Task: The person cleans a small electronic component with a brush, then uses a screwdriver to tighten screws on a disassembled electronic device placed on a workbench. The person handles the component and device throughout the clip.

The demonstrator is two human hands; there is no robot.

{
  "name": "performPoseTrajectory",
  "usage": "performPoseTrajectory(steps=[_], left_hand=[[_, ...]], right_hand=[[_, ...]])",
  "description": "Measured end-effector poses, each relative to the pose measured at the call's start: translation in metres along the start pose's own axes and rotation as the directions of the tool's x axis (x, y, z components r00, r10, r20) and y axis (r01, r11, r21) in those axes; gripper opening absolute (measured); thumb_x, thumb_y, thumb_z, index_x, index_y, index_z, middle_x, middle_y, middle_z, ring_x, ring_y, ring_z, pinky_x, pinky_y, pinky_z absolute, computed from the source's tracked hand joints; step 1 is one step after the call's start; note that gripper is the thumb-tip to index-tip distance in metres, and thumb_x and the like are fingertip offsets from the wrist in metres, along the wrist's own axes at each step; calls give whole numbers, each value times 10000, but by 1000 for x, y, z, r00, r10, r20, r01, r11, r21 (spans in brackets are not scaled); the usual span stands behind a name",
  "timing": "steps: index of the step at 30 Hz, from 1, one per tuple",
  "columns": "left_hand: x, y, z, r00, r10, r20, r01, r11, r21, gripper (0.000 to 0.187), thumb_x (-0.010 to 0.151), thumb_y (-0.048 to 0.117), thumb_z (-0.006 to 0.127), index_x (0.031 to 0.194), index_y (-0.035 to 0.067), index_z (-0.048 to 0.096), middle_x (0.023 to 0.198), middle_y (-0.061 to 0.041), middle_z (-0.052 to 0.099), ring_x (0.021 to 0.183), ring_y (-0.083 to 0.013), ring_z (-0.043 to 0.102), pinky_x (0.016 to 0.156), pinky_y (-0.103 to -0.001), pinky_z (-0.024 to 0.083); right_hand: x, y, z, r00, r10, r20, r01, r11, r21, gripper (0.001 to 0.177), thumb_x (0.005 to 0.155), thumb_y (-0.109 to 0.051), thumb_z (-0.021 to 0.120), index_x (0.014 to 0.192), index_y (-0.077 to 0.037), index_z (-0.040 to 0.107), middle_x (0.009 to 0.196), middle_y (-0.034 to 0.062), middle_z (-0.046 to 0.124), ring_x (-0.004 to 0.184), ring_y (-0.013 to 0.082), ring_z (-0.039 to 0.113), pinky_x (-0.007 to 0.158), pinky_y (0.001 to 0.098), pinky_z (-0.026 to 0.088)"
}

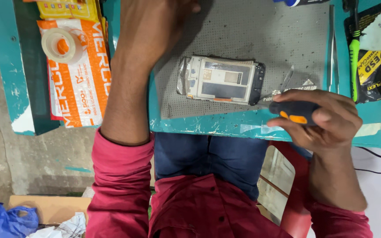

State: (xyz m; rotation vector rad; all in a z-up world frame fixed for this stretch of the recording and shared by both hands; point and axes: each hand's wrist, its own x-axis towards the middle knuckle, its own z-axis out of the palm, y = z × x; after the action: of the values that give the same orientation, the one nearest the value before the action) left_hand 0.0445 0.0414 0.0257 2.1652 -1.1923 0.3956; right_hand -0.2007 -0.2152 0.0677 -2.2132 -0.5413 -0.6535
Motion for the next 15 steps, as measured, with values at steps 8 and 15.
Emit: performPoseTrajectory(steps=[8, 15], left_hand=[[7, 9, -10, 997, 16, 78, -16, 1000, 7, 130, 873, 112, 816, 1001, 132, 806, 992, -67, 758, 829, -293, 712, 732, -418, 553], [9, 11, -8, 996, 51, 68, -50, 999, -9, 127, 838, 87, 809, 957, 132, 792, 985, -57, 753, 823, -285, 717, 709, -410, 552]], right_hand=[[2, 0, 1, 999, -35, -24, 34, 997, -62, 944, 845, -215, 861, 1600, -384, 320, 1020, 138, 741, 894, 277, 775, 677, 354, 648], [-1, 1, 2, 999, 20, 47, -25, 992, 123, 968, 915, -74, 831, 1645, -415, 295, 1104, 145, 740, 939, 275, 790, 705, 311, 678]])
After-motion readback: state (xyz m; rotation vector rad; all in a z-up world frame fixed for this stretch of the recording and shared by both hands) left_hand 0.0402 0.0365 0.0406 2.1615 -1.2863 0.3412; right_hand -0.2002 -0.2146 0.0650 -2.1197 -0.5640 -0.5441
